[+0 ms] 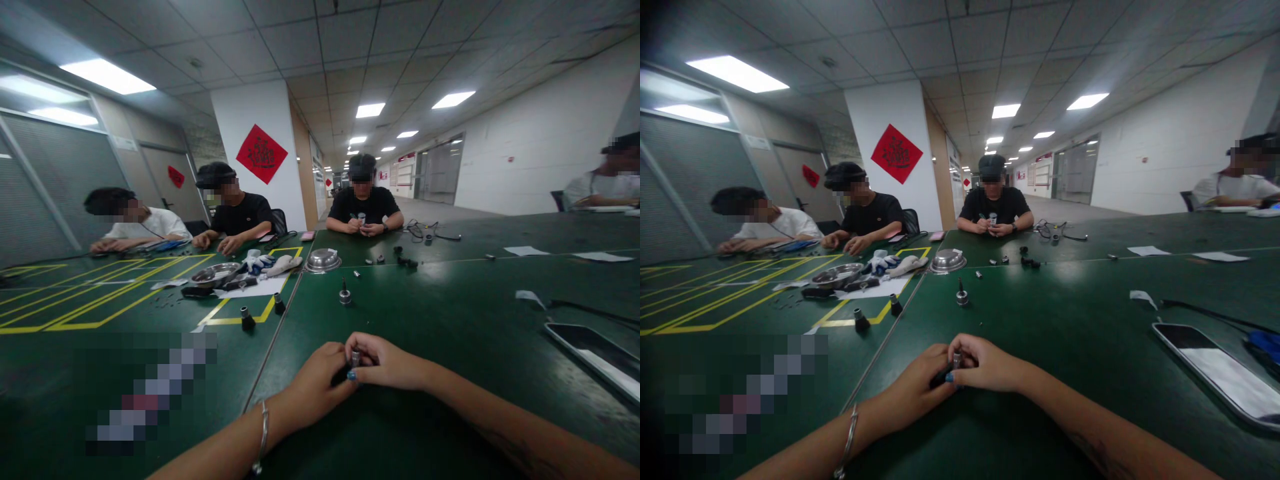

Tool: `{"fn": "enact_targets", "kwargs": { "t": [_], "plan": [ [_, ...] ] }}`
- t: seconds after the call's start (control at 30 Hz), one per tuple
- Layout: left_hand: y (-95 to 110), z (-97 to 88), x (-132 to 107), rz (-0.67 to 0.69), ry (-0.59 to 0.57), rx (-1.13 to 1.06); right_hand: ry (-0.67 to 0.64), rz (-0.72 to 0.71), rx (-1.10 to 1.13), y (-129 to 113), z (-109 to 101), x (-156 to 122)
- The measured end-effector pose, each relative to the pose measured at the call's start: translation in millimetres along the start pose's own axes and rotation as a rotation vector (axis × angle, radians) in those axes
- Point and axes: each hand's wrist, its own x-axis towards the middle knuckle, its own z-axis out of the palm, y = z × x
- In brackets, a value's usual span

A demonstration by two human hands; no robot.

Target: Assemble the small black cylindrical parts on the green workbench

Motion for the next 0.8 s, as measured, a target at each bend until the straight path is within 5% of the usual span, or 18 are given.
{"fn": "enact_targets", "kwargs": {
  "t": [0.3,0.5,0.8],
  "plan": [
    [0.0,-0.8,-0.6,0.004,-0.001,0.021,0.067,-0.036,-0.036,-0.3,6.9,-1.7],
    [-0.3,0.0,-0.5,0.024,0.006,0.033,0.171,-0.142,-0.387,-8.2,15.4,-9.0],
    [0.2,0.0,-0.4,0.017,0.008,0.031,0.138,-0.110,-0.300,-10.4,13.5,-7.9]
  ]
}}
